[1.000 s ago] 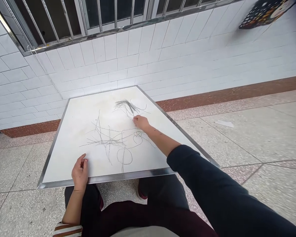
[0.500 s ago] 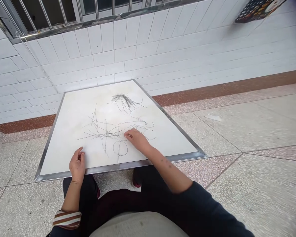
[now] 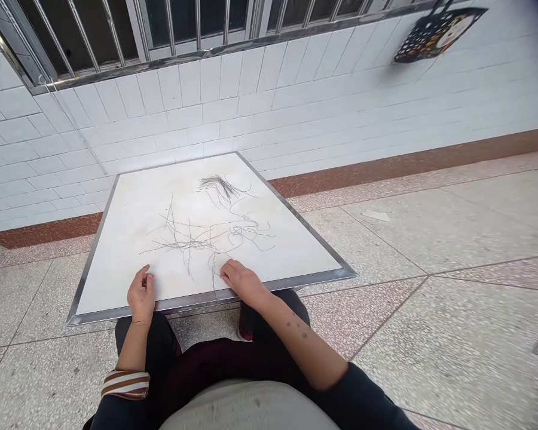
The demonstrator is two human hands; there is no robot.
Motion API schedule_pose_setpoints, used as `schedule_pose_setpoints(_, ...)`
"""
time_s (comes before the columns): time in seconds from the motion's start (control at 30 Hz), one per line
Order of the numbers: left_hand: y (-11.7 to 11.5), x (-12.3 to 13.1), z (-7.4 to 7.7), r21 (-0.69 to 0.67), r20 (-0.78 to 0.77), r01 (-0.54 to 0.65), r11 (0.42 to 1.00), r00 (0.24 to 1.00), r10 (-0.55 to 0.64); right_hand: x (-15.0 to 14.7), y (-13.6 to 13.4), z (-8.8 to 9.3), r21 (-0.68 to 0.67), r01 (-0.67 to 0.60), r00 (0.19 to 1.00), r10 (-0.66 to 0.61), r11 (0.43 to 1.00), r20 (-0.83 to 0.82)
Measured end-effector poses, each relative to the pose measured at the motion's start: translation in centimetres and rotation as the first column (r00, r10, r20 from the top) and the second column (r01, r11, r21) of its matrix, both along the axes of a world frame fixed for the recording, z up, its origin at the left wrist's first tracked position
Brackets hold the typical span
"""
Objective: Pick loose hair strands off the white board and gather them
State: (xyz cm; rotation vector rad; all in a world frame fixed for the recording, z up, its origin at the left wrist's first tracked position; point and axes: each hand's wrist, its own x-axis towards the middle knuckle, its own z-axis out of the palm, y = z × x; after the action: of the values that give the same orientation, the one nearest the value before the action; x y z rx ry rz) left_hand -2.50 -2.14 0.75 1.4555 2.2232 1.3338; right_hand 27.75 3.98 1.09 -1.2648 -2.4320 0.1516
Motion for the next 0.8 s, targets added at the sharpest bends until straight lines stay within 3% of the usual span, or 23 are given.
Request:
schedule_pose_setpoints(0.13, -0.4, 1.9, 1.2, 0.040, -0.062, 0.066, 0.997, 0.996, -0.063, -0.1, 0.0, 0.4, 0.051, 0.041, 0.999, -0.042, 0.998, 0.007)
schedule_pose_setpoints(0.2, -0.7, 4.7, 2.1, 0.064, -0.155, 0.171, 0.983, 0.975, -0.159, -0.3, -0.1, 1.0, 0.073, 0.041, 0.999, -0.041, 0.996, 0.003)
schedule_pose_setpoints(0.3, -0.8, 10.2, 2.9, 0.018, -0.247, 0.421, 0.907, 0.881, -0.404, -0.9, -0.1, 2.0, 0.099, 0.021, 1.000, -0.020, 0.995, -0.011)
schedule_pose_setpoints(0.4, -0.2, 14.0, 2.5, -0.021, -0.210, 0.443, 0.896, 0.874, -0.437, -1.6, 0.0, 3.0, 0.113, -0.008, 1.000, 0.011, 0.994, -0.024)
schedule_pose_setpoints(0.57, 1.4, 14.1, 0.8, -0.078, -0.066, 0.419, 0.905, 0.903, -0.424, -1.6, 0.2, 3.5, 0.123, -0.052, 0.996, 0.061, 0.991, -0.070)
schedule_pose_setpoints(0.7, 1.5, 13.5, 0.9, 0.003, -0.136, 0.404, 0.915, 0.906, -0.400, -0.5, 0.1, 3.0, 0.143, -0.017, 0.997, 0.028, 0.990, -0.072)
schedule_pose_setpoints(0.8, 0.8, 14.2, 1.3, 0.112, -0.247, 0.460, 0.881, 0.872, -0.423, 0.1, -0.2, 3.1, 0.153, -0.019, 0.999, 0.024, 0.988, -0.031)
